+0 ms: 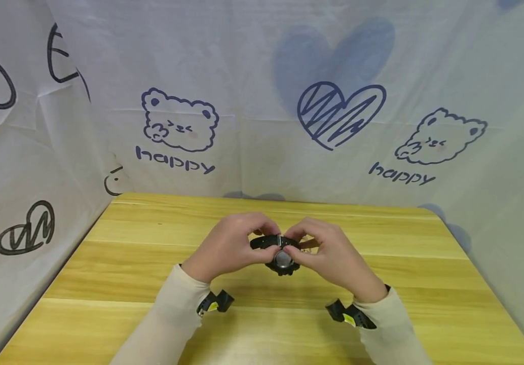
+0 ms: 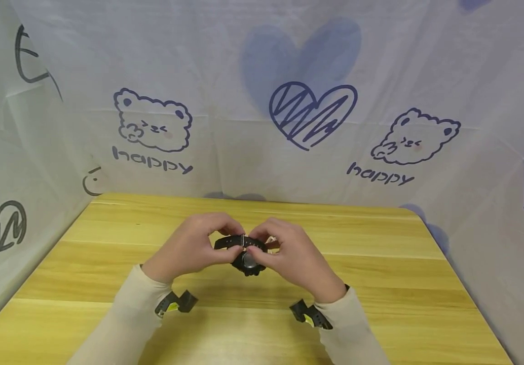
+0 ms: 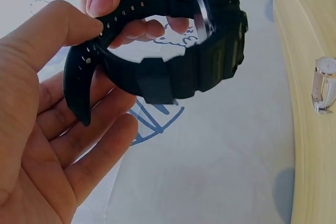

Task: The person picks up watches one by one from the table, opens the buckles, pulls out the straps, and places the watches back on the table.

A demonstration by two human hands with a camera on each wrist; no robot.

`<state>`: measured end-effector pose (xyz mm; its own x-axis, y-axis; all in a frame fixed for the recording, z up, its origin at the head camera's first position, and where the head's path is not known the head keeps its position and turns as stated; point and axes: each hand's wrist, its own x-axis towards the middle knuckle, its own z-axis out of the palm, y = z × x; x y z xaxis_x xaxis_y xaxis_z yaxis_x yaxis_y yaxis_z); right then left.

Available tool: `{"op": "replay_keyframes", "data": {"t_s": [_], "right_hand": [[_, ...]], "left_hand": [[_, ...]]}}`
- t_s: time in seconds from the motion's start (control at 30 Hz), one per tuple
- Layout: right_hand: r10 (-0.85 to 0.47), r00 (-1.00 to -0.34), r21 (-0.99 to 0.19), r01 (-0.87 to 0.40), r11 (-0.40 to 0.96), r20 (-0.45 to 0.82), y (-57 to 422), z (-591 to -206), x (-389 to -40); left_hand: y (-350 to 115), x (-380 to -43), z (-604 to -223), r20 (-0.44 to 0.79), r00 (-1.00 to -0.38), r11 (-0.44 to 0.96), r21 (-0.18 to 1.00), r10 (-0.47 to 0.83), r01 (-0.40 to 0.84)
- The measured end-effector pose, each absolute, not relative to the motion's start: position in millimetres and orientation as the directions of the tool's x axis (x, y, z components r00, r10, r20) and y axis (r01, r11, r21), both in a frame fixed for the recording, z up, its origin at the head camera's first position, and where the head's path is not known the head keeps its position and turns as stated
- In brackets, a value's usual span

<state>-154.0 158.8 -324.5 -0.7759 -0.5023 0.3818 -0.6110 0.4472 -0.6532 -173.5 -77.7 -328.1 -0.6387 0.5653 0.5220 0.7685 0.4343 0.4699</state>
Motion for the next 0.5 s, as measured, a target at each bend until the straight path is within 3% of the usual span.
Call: {"op": "replay_keyframes", "data": {"t_s": [0.5], "right_hand": [[-0.485,-0.781,-0.666,-0.606,0.436,0.394,160.5,-322.7,-153.6]], "left_hand": [[-79.7,-173.5,-326.5,0.566,-0.613,0.416,0.451,0.551,0.79]]}}
